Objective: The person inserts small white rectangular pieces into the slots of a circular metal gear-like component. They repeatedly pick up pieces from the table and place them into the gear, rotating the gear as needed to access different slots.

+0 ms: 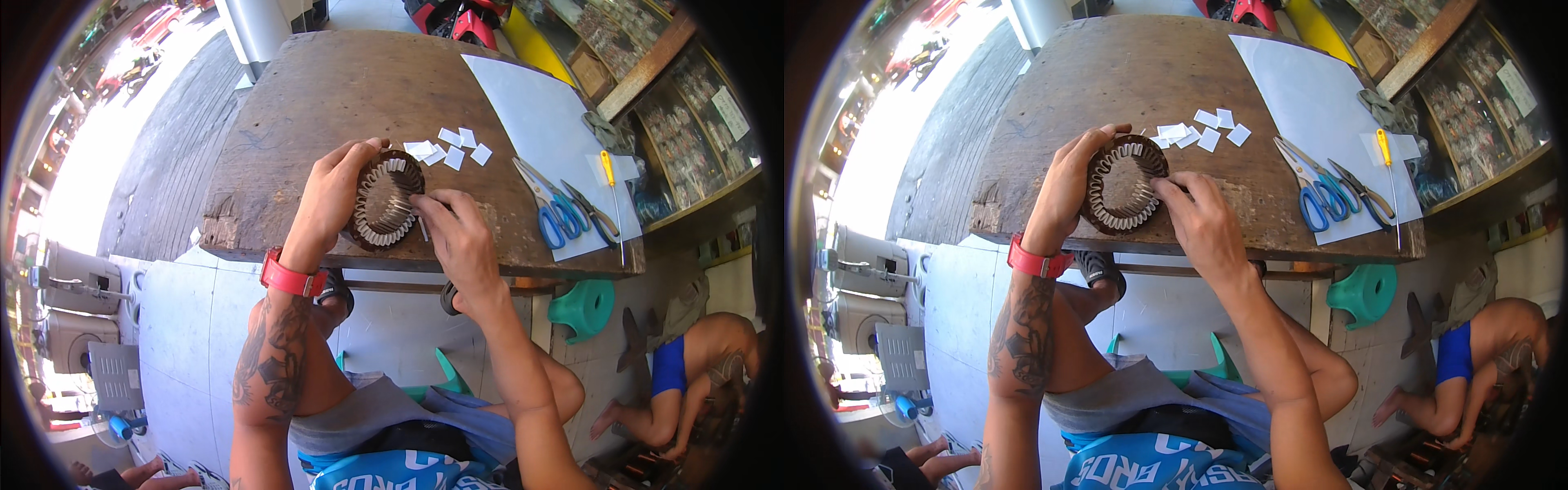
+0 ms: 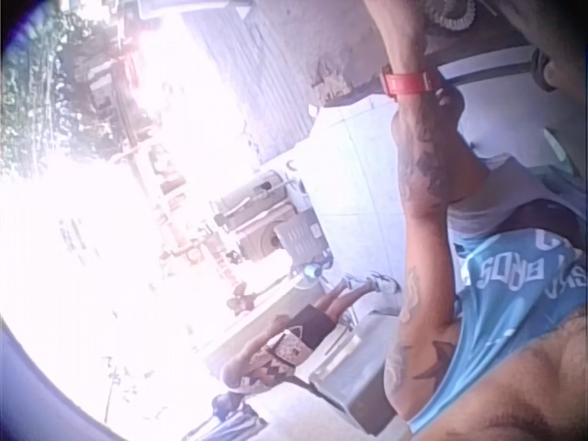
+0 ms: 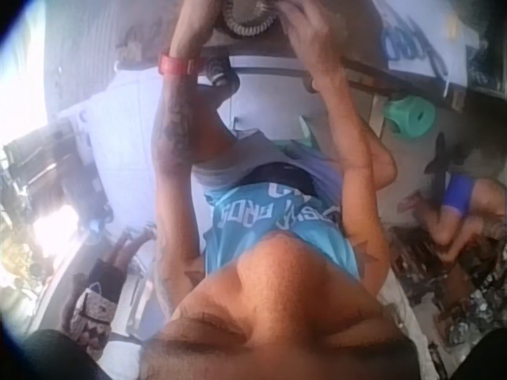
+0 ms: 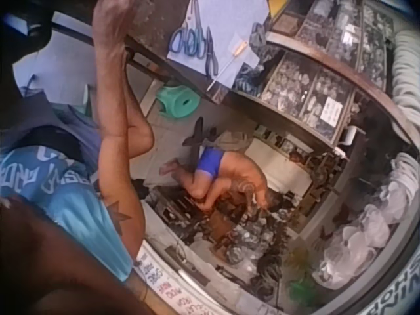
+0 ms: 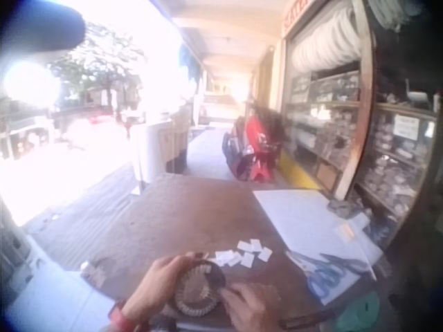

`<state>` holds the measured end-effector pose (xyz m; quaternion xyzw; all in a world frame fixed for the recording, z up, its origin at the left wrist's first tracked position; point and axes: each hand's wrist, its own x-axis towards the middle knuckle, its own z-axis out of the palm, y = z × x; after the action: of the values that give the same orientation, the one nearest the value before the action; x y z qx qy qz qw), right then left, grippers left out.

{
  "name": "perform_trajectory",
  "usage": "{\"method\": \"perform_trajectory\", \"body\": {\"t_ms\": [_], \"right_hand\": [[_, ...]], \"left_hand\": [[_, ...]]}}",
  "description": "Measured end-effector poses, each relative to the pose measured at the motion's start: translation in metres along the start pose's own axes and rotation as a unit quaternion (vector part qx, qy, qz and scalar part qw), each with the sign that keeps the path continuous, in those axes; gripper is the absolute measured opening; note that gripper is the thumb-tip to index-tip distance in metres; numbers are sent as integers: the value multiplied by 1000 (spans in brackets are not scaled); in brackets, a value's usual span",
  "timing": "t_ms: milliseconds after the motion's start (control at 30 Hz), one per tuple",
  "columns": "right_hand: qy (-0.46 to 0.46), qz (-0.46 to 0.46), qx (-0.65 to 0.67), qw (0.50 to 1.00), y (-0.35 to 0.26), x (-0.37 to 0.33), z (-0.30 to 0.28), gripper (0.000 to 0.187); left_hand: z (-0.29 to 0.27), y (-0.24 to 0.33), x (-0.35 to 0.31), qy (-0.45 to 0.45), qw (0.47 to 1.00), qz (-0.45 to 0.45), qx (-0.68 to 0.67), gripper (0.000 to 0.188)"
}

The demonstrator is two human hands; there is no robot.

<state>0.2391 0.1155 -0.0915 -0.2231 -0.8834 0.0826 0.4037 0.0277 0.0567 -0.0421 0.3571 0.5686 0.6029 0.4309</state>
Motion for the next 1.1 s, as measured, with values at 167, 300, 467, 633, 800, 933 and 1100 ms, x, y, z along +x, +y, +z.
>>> {"method": "perform_trajectory", "body": {"t_ms": [167, 300, 467, 633, 800, 933, 1100], "right_hand": [[18, 52, 58, 997, -1, 6, 3, 34], [8, 25, 53, 998, -2, 4, -3, 37], [7, 50, 37, 998, -2, 0, -7, 33], [54, 7, 22, 998, 4, 3, 5, 30], [62, 14, 22, 998, 3, 1, 10, 32], [86, 40, 30, 995, 0, -6, 9, 33], [74, 33, 24, 996, 6, -7, 10, 32]], "left_hand": [[-1, 0, -1, -1, 1000, 9, 0, 49], [-2, 0, -1, -1, 1000, 8, -2, 49], [-2, -1, 1, -4, 1000, 11, 17, 49], [-2, -3, 3, 7, 1000, 3, 4, 49], [-2, -4, 3, -2, 1000, 6, -6, 50], [-2, -2, 2, -4, 1000, 5, 1, 50], [-1, 0, 1, -13, 1000, 11, 6, 49]]}}
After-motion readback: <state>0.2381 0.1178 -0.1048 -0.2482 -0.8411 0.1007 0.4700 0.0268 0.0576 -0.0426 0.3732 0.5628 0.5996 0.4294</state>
